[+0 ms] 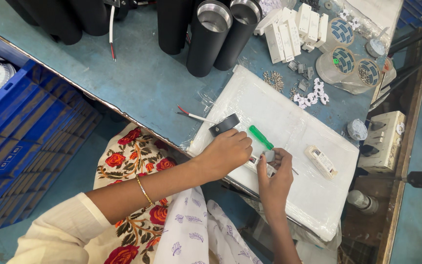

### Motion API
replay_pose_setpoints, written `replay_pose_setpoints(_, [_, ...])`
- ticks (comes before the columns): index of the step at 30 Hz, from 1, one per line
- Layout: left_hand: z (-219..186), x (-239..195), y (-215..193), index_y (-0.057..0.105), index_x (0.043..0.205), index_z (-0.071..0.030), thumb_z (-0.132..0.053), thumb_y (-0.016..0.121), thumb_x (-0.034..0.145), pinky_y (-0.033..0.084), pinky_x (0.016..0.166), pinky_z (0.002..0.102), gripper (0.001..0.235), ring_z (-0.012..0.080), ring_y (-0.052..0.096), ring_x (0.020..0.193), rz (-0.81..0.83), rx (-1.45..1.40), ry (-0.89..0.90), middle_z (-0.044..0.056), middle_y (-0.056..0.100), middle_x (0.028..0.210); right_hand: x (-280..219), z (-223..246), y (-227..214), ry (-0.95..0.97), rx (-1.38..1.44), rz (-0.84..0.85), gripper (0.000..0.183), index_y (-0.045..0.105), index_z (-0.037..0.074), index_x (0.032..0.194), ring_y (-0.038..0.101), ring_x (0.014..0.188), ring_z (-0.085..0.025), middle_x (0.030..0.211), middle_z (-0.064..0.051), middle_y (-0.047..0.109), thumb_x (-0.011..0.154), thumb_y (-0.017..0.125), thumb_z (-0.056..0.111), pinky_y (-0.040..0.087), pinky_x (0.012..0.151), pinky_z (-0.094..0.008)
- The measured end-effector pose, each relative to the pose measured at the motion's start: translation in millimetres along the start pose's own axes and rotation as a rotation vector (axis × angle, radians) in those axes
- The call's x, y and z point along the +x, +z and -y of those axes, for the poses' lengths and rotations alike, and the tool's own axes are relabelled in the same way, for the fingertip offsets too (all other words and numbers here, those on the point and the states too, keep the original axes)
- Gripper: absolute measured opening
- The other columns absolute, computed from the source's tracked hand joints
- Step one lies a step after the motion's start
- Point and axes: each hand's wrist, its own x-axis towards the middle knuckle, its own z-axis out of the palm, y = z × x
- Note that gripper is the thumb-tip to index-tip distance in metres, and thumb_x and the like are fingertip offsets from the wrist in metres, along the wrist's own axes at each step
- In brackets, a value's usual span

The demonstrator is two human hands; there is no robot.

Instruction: The person assembles electrical components by inserting wires into a white plastic housing, securing them with a screwdriver, and attaching the housing to a black cylindrical body. The person repeats this process for multiple units on a workbench.

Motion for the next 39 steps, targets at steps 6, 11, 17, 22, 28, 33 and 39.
replay_pose_setpoints(6, [5,0,2,0.07,0.078,-0.007,-0.01,0.066,0.082,0.046,0.101,0.039,0.006,0.023,0.064,0.096,0.03,-0.058,0.037,0.006,0.066,0.084,-1,4,0,-0.005,0.029,-0.005,0.035,0.056,-0.006,0.122,0.065,0.089,-0.023,0.1,-0.016,0.066,0.095,0.071,0.012,0.053,0.082,-0.036])
replay_pose_setpoints(11, [5,-6,1,0.071,0.082,-0.004,-0.012,0.065,0.088,0.042,0.114,0.044,0.011,0.0253,0.065,0.101,0.092,-0.079,0.024,0.009,0.069,0.088,-1,3,0,-0.003,0.03,-0.008,0.035,0.057,-0.006,0.121,0.065,0.089,-0.023,0.1,-0.017,0.066,0.095,0.072,0.011,0.053,0.082,-0.036])
replay_pose_setpoints(17, [10,-12,-6,0.069,0.102,0.005,-0.007,0.062,0.082,0.044,0.112,0.04,0.025,0.0309,0.061,0.121,-0.132,-0.162,0.042,0.017,0.069,0.114,0,0,1,0.023,0.077,0.03,0.034,0.056,-0.005,0.121,0.068,0.089,-0.021,0.099,-0.015,0.068,0.094,0.071,0.011,0.054,0.081,-0.034])
replay_pose_setpoints(22, [12,-14,-9,0.066,0.087,0.0,-0.006,0.062,0.082,0.044,0.115,0.044,0.009,0.0299,0.064,0.109,-0.046,-0.215,0.035,0.015,0.066,0.098,0,-1,3,-0.003,0.064,0.012,0.035,0.057,-0.006,0.121,0.066,0.089,-0.021,0.1,-0.016,0.067,0.094,0.071,0.011,0.054,0.082,-0.035])
replay_pose_setpoints(28, [8,-13,-4,0.065,0.086,-0.001,-0.006,0.063,0.084,0.044,0.113,0.044,0.006,0.0285,0.063,0.103,-0.074,-0.172,0.033,0.013,0.064,0.093,-1,3,5,-0.011,0.069,-0.012,0.034,0.056,-0.006,0.122,0.065,0.088,-0.022,0.099,-0.015,0.066,0.095,0.071,0.01,0.053,0.082,-0.035])
replay_pose_setpoints(33, [3,-14,-3,0.066,0.085,-0.002,-0.006,0.063,0.082,0.043,0.113,0.044,0.006,0.0276,0.064,0.103,-0.114,-0.134,0.01,0.012,0.064,0.092,-2,6,4,0.034,0.12,0.003,0.034,0.056,-0.006,0.122,0.065,0.089,-0.019,0.099,-0.014,0.066,0.095,0.07,0.01,0.054,0.083,-0.033])
replay_pose_setpoints(39, [9,-17,-3,0.066,0.085,0.0,-0.005,0.065,0.08,0.047,0.106,0.039,0.007,0.0282,0.062,0.103,-0.135,-0.27,0.003,0.012,0.064,0.093,-3,8,5,0.026,0.117,0.0,0.033,0.055,-0.006,0.122,0.065,0.091,-0.019,0.1,-0.014,0.066,0.096,0.069,0.009,0.054,0.086,-0.033])
